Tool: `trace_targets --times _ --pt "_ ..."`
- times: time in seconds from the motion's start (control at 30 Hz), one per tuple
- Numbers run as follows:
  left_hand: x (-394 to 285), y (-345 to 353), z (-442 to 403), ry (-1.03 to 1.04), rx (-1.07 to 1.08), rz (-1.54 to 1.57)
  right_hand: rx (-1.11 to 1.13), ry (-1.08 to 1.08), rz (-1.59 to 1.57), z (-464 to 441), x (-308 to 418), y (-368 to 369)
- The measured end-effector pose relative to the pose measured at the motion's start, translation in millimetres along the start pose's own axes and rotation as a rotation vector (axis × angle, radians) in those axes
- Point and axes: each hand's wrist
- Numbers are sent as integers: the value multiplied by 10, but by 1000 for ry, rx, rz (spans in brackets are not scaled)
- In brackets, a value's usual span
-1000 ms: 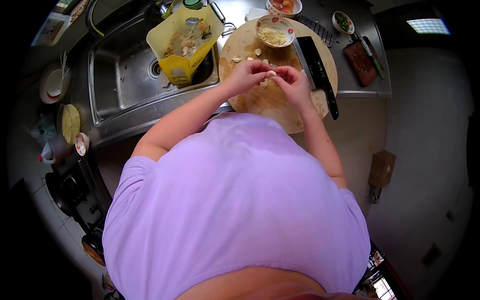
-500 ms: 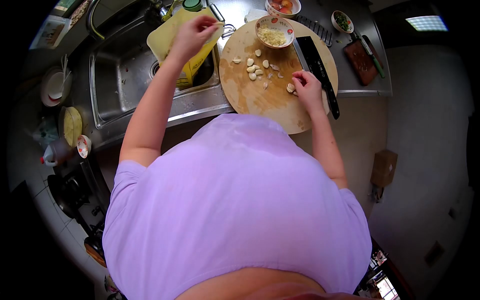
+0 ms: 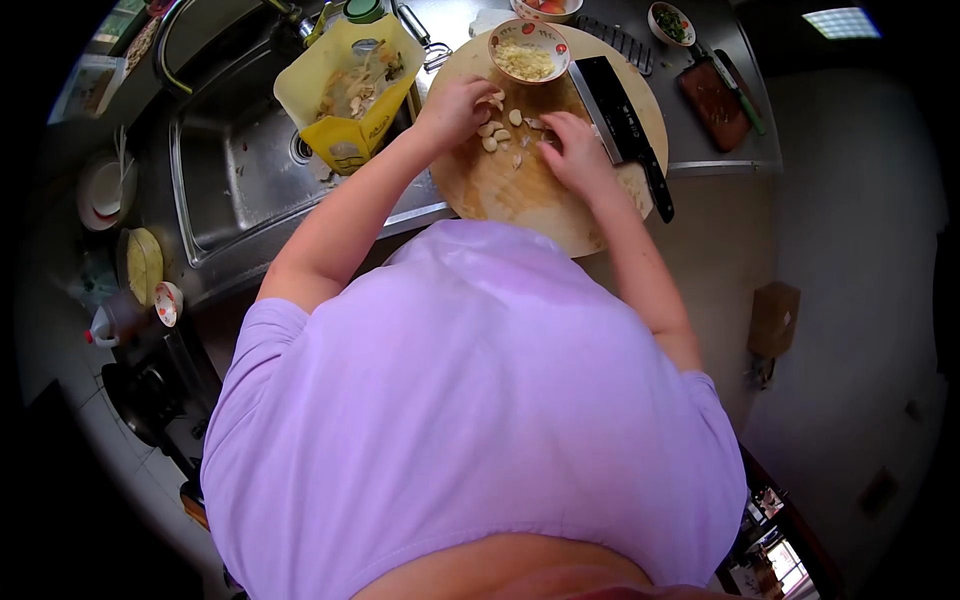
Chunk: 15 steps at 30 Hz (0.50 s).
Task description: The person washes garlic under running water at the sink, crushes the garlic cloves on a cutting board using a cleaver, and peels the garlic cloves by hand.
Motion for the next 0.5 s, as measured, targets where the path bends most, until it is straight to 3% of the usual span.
trace_targets --times 0.1,0.2,0.33,0.5 --pt "-30 -61 52 73 -144 -24 38 -79 74 -43 138 91" --pt "-130 -78 209 31 -31 -59 109 -120 83 -4 135 145" --pt "-334 280 437 246 208 -29 188 -131 99 53 97 99" --pt "-493 414 509 297 211 -128 263 -117 92 1 55 72"
Point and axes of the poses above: each hand's wrist, its own z-axis away from the middle knuckle, its own y-axis out of the palm, x = y × z, and after that the axes turned 2 degrees about -y, right-handed
